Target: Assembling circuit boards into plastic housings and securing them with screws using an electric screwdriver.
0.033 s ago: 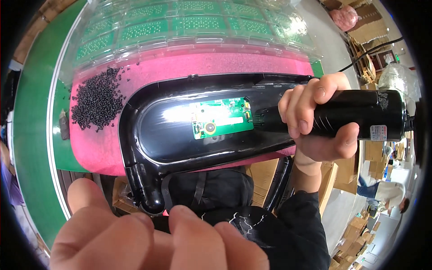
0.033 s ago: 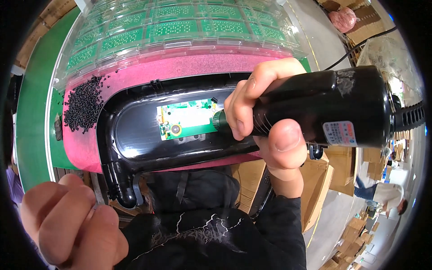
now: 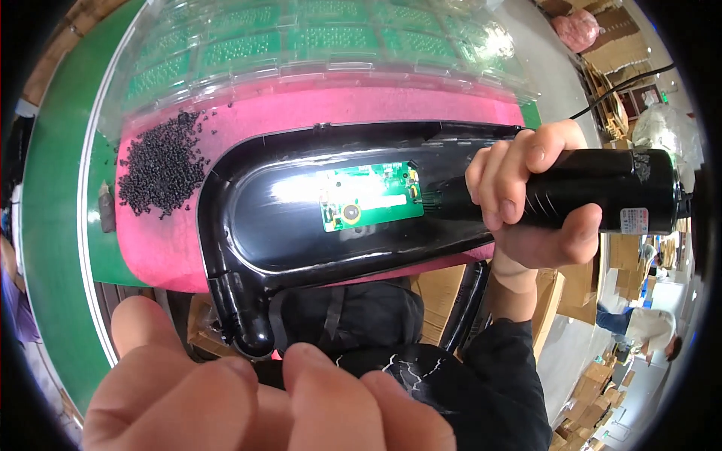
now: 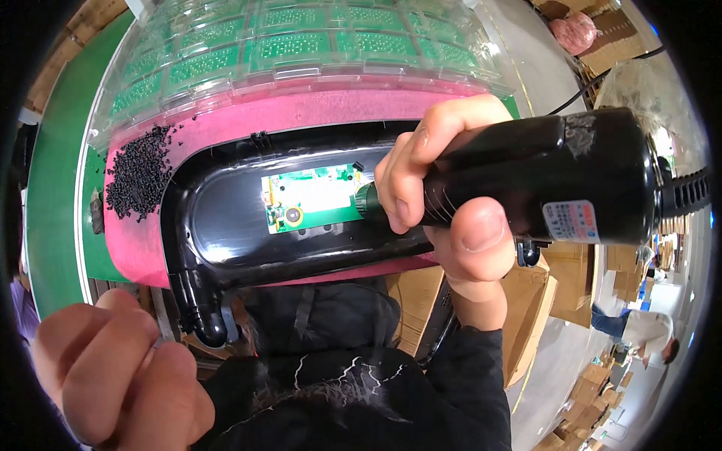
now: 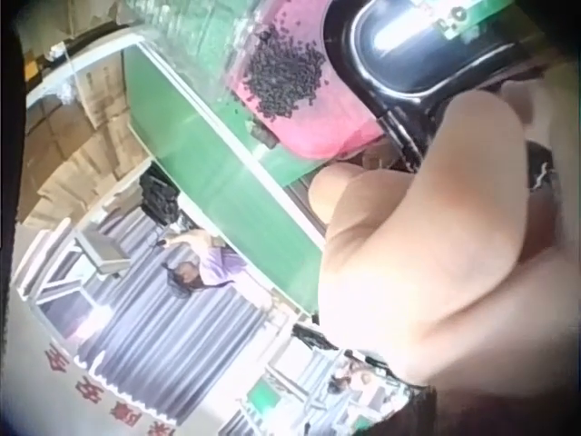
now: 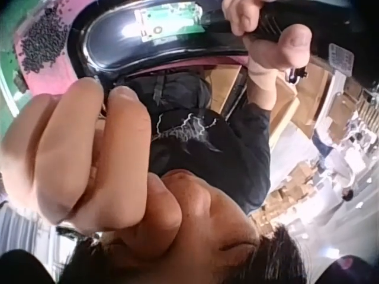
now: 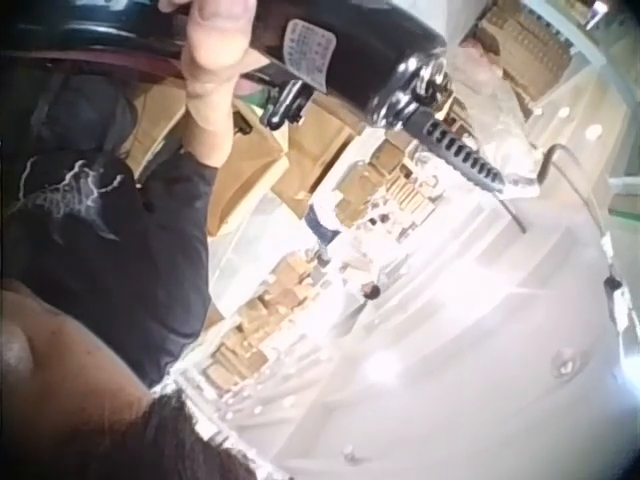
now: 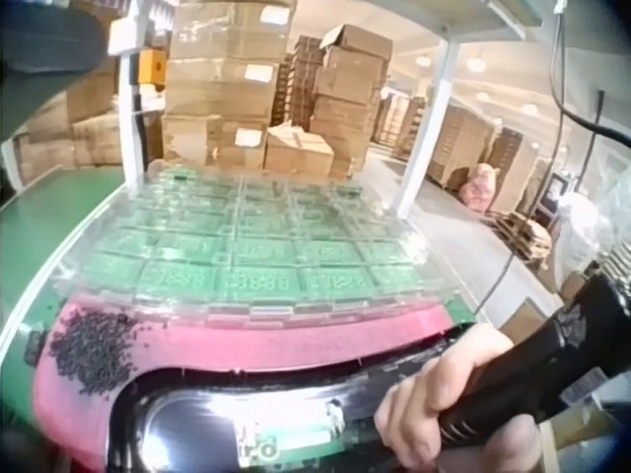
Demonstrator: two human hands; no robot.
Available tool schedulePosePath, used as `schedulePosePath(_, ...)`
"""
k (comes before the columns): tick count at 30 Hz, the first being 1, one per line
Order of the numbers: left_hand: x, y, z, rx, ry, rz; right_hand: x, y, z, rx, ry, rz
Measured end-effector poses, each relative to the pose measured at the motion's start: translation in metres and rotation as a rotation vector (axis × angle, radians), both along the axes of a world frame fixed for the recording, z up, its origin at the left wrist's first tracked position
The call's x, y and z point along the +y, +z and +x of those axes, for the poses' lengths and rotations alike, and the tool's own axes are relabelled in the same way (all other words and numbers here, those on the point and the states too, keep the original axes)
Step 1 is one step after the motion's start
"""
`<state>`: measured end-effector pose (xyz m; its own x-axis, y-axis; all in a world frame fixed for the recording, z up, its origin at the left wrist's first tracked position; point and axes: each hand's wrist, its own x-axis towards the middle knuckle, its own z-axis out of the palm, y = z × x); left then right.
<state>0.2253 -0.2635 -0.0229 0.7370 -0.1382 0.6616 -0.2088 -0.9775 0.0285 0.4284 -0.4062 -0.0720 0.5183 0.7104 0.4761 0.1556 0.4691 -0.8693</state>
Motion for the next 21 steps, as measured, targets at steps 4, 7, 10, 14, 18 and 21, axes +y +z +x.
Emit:
schedulePosePath(4, -0.009, 0.004, 0.008, 0.044, 0.065, -0.015, 0.000, -0.001, 0.002, 0.032, 0.034, 0.014)
schedulePosePath(7, -0.014, 0.008, 0.014, 0.079, 0.107, -0.025, -0.001, 0.000, 0.003, 0.006, 0.029, -0.008)
schedulePosePath(10, -0.019, 0.008, 0.018, 0.121, 0.165, -0.045, -0.001, 0.001, 0.005, 0.072, 0.070, -0.020)
schedulePosePath(14, -0.019, 0.003, 0.028, 0.173, 0.237, -0.080, -0.001, -0.010, 0.018, -0.037, 0.171, 0.064)
schedulePosePath(18, -0.002, -0.006, 0.031, 0.189, 0.245, -0.120, -0.004, 0.002, 0.011, -0.002, 0.250, 0.106)
schedulePosePath(21, 0.055, -0.048, 0.064, 0.140, 0.144, 0.034, -0.006, -0.003, 0.013, -0.032, 0.216, 0.083)
